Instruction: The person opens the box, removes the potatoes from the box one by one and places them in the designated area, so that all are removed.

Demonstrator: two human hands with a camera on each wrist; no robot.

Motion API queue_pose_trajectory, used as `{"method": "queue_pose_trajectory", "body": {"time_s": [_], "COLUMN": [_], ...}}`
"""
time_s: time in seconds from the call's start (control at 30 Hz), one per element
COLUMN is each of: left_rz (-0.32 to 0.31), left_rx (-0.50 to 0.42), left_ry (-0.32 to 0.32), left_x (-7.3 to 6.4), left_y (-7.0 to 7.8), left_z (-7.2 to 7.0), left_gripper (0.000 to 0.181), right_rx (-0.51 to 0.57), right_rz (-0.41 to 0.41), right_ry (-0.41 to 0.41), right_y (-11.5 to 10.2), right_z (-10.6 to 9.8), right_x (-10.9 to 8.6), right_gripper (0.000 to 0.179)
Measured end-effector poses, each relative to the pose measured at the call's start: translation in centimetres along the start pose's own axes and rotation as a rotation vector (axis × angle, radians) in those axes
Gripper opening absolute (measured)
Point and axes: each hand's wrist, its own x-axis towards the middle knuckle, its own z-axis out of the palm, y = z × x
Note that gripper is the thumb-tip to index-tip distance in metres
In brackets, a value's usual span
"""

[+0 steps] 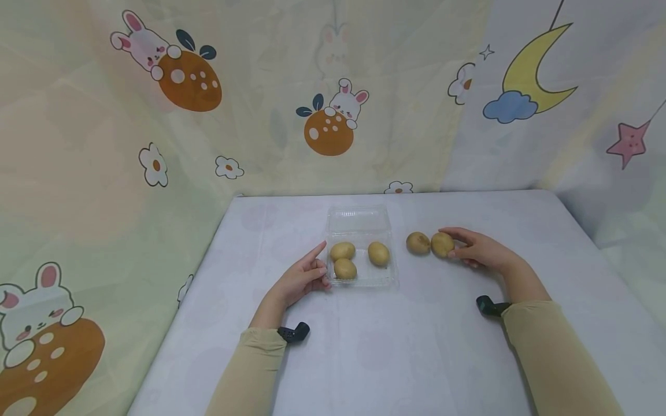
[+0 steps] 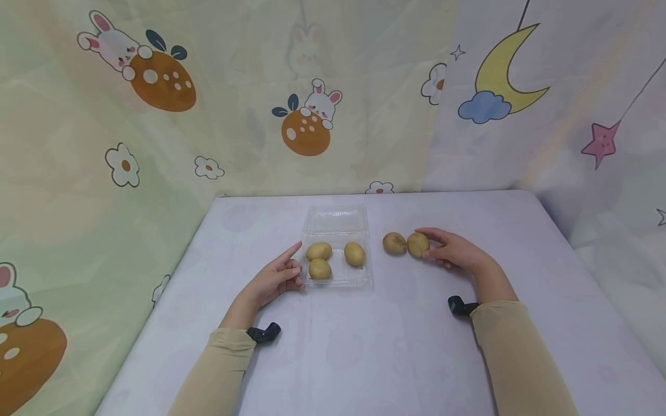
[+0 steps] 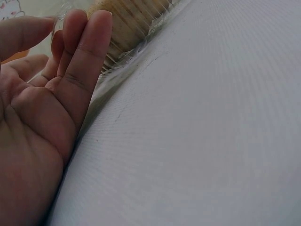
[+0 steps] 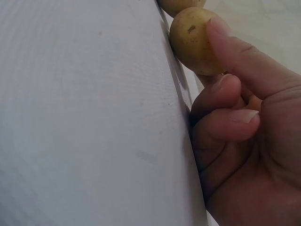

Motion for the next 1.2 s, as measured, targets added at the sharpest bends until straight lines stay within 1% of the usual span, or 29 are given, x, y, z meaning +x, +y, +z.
{"method": "queue_pose_trajectory", "body": {"time_s": [0.3, 0.53, 0.83, 1.2], "left_rz": [0.016, 0.016, 0.012, 0.008], "left_rx": [-0.002, -0.001, 0.004, 0.011], "left_ry": [-0.015, -0.013, -0.008, -0.001], "left_x": [0.07, -0.07, -0.02, 0.04], "left_y": [-0.06, 0.03, -0.06, -0.09], "left_z": [-0.13, -0.1, -0.11, -0.09], "left_gripper": [0.073, 0.073, 0.072, 0.072], "right_rx": [0.004, 0.025, 0.018, 0.014], "right_rz": [0.012, 0.012, 0.026, -0.005], "right_ry": [-0.001, -0.01, -0.006, -0.003], "right_y": [0.0, -0.14, -0.3, -0.2], "right_z": [0.08, 0.16, 0.2, 0.21], "right_x": [0.18, 0.08, -0.09, -0.11], "right_gripper": [0.07, 0.07, 0.071, 0.069]}}
